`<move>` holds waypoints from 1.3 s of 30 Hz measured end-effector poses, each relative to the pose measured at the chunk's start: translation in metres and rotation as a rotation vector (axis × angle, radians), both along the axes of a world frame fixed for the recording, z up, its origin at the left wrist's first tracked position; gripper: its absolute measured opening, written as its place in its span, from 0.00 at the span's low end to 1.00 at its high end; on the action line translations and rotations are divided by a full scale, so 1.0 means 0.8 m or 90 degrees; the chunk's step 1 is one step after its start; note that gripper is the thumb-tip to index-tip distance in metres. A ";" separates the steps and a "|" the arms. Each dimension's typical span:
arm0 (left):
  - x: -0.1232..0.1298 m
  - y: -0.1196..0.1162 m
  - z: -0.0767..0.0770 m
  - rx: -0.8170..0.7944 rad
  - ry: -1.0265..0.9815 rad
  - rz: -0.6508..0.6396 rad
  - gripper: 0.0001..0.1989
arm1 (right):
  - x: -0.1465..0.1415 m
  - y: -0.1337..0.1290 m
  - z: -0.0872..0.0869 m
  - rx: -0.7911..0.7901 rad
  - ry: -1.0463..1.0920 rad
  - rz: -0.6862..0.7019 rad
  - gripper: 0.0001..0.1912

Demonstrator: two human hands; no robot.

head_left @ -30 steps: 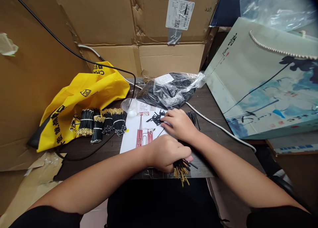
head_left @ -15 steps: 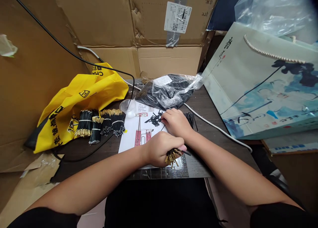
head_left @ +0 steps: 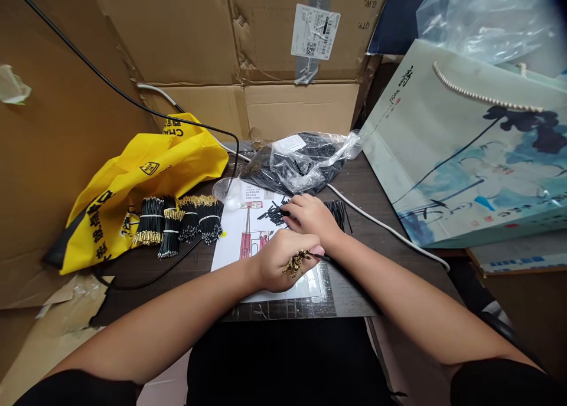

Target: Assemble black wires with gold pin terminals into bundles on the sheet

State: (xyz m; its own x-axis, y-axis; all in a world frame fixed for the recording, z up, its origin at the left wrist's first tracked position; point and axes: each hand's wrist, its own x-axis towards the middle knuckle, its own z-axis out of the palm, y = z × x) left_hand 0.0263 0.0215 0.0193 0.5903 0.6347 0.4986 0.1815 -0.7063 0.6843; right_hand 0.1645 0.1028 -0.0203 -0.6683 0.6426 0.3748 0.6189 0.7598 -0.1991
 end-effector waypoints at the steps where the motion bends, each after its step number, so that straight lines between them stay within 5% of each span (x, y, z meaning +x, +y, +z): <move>1: 0.000 0.000 0.000 -0.004 0.000 0.001 0.15 | 0.000 0.000 -0.001 -0.002 -0.006 0.001 0.08; 8: 0.002 -0.001 0.010 -0.113 -0.034 0.002 0.17 | -0.002 -0.001 0.003 0.003 -0.033 0.003 0.09; 17: 0.011 -0.002 0.010 -0.526 -0.223 -0.012 0.21 | 0.002 0.002 0.006 -0.048 -0.034 0.040 0.08; 21: 0.011 -0.001 0.007 -0.612 -0.289 -0.031 0.21 | 0.005 0.000 0.012 -0.079 -0.002 0.069 0.09; 30: 0.009 0.003 0.005 -0.694 -0.309 -0.107 0.20 | 0.014 -0.008 0.026 -0.145 0.386 0.029 0.11; 39: 0.007 0.009 0.008 -0.750 -0.275 -0.070 0.19 | 0.038 -0.025 0.047 -0.312 0.660 -0.031 0.08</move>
